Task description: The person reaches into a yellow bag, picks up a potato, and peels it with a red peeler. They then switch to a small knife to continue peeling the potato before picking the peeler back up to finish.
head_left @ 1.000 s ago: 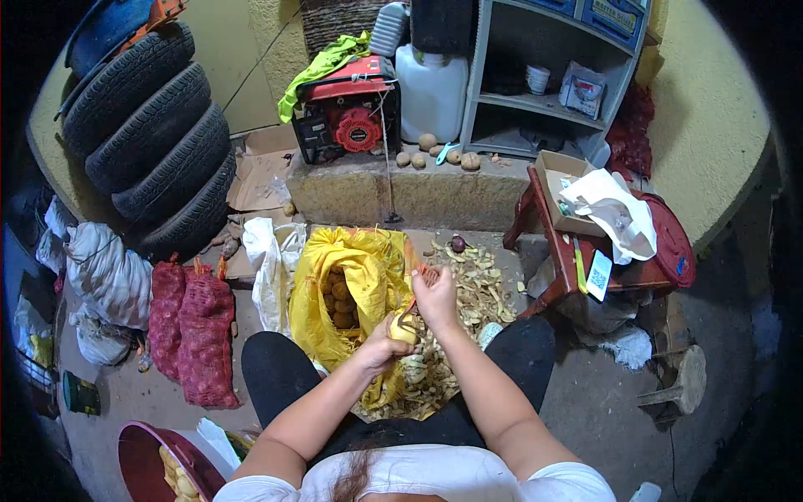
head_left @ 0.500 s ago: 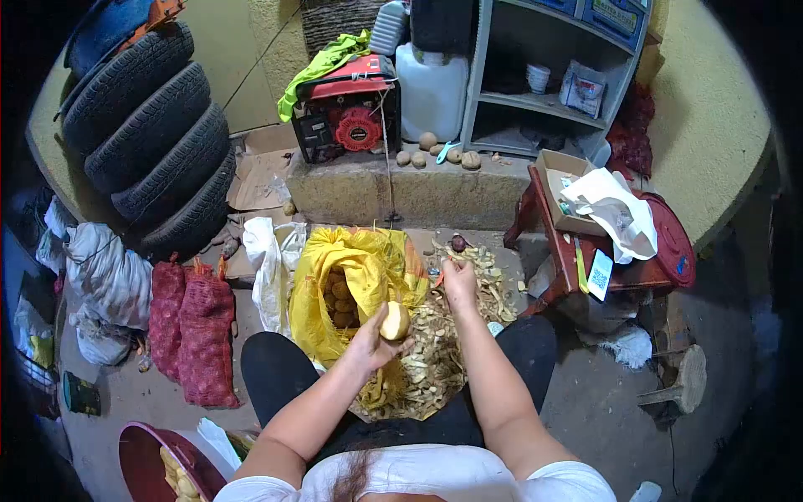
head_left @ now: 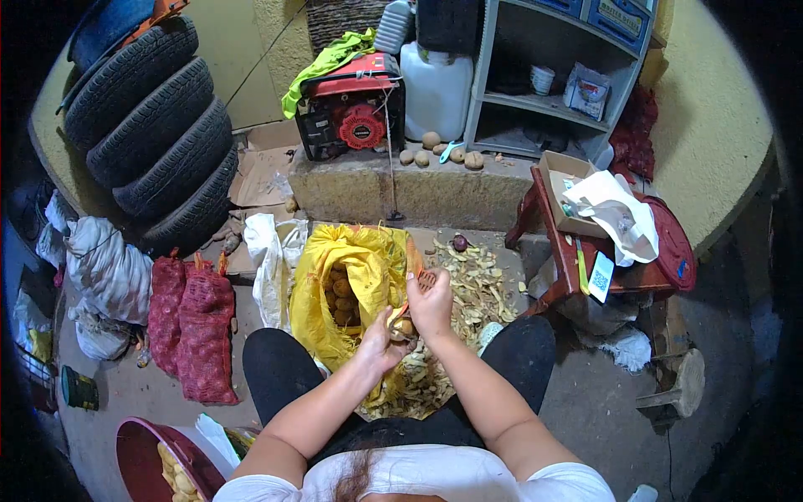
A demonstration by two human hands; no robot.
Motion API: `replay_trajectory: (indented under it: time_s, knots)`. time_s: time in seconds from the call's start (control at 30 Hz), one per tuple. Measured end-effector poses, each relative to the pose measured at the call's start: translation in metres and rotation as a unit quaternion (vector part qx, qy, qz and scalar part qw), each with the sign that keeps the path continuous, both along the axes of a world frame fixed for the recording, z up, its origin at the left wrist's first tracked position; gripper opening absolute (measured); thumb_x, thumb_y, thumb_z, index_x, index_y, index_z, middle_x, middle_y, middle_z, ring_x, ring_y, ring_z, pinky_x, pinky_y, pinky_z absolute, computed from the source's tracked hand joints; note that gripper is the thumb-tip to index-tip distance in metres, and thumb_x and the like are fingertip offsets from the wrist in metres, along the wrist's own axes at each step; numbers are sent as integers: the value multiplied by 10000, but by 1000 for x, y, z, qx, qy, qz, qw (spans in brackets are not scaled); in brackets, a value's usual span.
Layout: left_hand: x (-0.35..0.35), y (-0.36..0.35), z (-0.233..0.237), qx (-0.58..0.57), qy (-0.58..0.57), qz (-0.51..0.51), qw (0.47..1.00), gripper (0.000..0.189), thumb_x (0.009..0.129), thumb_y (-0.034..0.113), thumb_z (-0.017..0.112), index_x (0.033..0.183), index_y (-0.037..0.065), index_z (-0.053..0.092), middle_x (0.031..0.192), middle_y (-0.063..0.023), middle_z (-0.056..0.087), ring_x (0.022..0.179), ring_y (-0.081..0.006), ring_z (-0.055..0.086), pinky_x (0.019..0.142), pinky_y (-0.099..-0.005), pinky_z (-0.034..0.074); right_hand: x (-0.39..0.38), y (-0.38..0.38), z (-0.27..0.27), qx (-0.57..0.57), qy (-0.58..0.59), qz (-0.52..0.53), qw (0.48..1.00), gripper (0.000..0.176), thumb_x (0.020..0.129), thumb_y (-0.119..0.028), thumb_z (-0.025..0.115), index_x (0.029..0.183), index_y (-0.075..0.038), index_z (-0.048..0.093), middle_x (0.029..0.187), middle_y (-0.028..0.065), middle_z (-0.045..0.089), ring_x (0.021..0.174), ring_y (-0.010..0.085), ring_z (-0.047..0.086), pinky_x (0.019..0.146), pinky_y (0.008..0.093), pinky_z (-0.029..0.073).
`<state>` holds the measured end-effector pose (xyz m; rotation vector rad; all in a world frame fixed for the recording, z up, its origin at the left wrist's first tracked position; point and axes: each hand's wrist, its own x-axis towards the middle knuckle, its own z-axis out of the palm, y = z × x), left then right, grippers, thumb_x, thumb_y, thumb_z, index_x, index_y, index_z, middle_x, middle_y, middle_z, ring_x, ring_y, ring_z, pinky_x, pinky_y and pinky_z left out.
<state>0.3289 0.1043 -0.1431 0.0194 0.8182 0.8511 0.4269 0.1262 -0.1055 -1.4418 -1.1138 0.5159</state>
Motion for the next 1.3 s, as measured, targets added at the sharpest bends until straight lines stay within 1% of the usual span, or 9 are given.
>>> replay_trajectory:
  time_s: [0.23,0.57,0.77,0.87,0.9,1.0,1.2,1.27,1.3]
  knots:
    - [-1,-6,14,54,32,-39,997,268,883,337,401,960,97,492,780,-53,576,662,-188,548,562,-345,452,25,26,-31,-110,14,-22,994,372,712,-234,627,871,71,483,725,191,585,666,292,588,636,359,461]
    - [-12,-10,14,147,100,-118,977,292,890,310,399,1041,82,499,912,-81,592,789,-211,577,666,-369,484,65,50,-58,-170,35,-78,982,314,719,-249,625,775,35,504,687,109,570,612,186,540,591,304,435]
    - [-21,-4,9,122,8,-79,989,270,903,282,383,1073,87,461,955,-69,574,829,-203,569,671,-427,504,62,49,-50,-149,2,-95,984,296,715,-229,626,795,22,490,648,66,540,565,166,501,568,298,425]
    - [-15,-4,0,118,22,-84,989,311,902,309,372,1097,88,471,967,-52,584,873,-184,562,700,-422,480,33,26,-15,-42,41,-13,998,295,722,-224,619,822,22,491,673,82,547,592,169,511,584,298,430]
    - [-12,-5,1,118,22,-84,989,311,902,309,372,1097,88,471,967,-52,584,873,-184,562,700,-422,480,26,24,-16,-77,9,-8,997,342,714,-235,626,859,42,488,756,183,589,688,286,592,638,353,453]
    - [-6,-10,4,128,76,-70,986,310,902,317,370,1093,93,468,958,-57,583,851,-185,562,687,-413,477,23,19,-7,-92,1,4,996,334,718,-232,624,848,41,483,734,179,591,678,285,593,629,355,456]
    - [-11,-9,7,149,103,-62,982,324,892,364,385,1062,103,474,955,-62,583,831,-195,570,678,-419,485,76,67,-81,-132,-12,-109,985,291,735,-212,613,804,23,456,685,104,564,578,202,541,580,324,447]
    - [-13,-4,8,118,90,-52,987,345,894,385,367,1062,105,477,948,-60,583,824,-192,569,659,-421,491,76,72,-79,-130,214,-41,967,297,738,-216,615,812,21,452,689,93,552,585,183,530,573,318,440]
    - [-14,-4,9,104,84,-57,989,355,896,395,353,1062,108,479,940,-57,583,821,-191,569,656,-420,491,74,68,-81,-128,138,-36,981,286,740,-206,613,818,23,460,715,96,542,587,181,522,568,307,437]
